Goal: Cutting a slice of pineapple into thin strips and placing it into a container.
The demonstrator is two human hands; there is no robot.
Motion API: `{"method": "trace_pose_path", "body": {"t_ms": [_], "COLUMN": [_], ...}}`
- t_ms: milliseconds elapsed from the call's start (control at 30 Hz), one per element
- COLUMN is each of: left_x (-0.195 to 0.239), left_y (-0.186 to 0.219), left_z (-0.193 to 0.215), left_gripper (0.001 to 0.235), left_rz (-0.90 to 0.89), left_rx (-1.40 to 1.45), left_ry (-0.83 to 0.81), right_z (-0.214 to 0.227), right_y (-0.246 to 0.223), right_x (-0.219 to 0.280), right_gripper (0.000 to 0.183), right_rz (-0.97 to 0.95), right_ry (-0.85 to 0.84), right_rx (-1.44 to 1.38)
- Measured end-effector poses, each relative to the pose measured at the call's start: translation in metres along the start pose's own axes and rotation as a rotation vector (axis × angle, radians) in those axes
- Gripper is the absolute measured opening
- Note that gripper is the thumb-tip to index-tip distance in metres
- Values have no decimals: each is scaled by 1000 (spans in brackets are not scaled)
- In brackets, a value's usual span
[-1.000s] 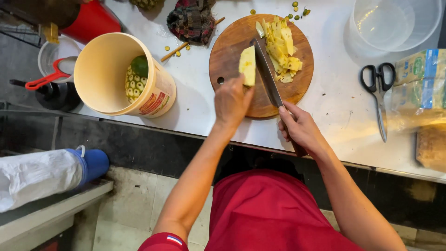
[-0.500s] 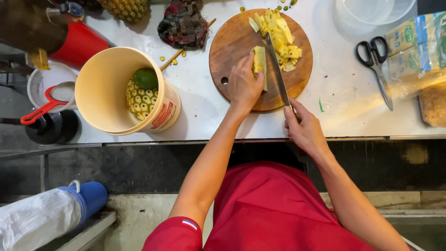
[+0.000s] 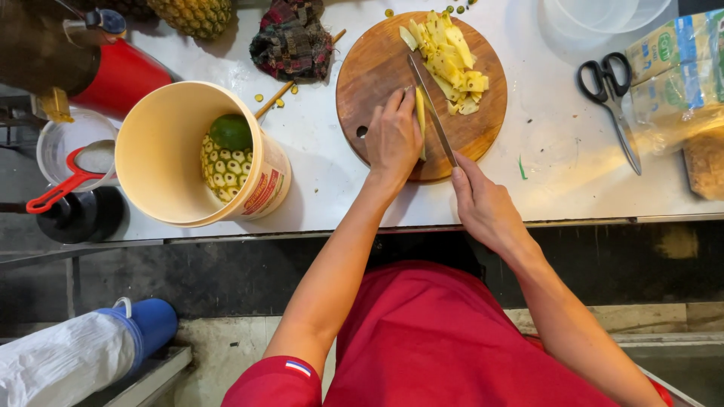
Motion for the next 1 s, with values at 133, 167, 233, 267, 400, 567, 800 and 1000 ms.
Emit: {"method": "trace_pose_path", "body": {"t_ms": [133, 167, 233, 267, 400, 567, 800, 1000], "left_x": [-3, -4, -5, -5, -3, -1, -5, -6], "left_y": [6, 6, 6, 7, 6, 2, 5, 6], "left_z": [1, 0, 0, 1, 1, -4, -4, -3], "left_gripper": [39, 39, 39, 38, 42, 35, 43, 42], "left_rz": [-14, -15, -16, -10, -36, -9, 1, -5], "left_rx": [-82, -83, -84, -84, -98, -70, -162, -118], "left_ry": [-46, -51, -59, -66, -52, -17, -79, -68], "right_z": [5, 5, 3, 2, -2, 2, 10, 8], "right_y": [-11, -9, -1, 4, 10, 7, -11, 5], "right_x": [1, 2, 4, 4, -5, -17, -3, 0], "right_gripper": [50, 50, 50, 50, 48, 48, 49, 49], "right_rz": [-134, -169, -207, -179, -81, -177, -183, -122], "right_ry": [-79, -100, -121, -113, -99, -129, -116, -116], "right_rx": [-4, -9, -16, 2, -9, -40, -55, -18]}}
Point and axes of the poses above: each hand's wrist, its own x-axis away from the middle knuckle, its own z-axis out of the back of the hand, y = z × x, the point moved 3 cm from there along -x, towards the middle knuckle, and after that the axes turned 11 degrees about -y, right-handed, at the moved point
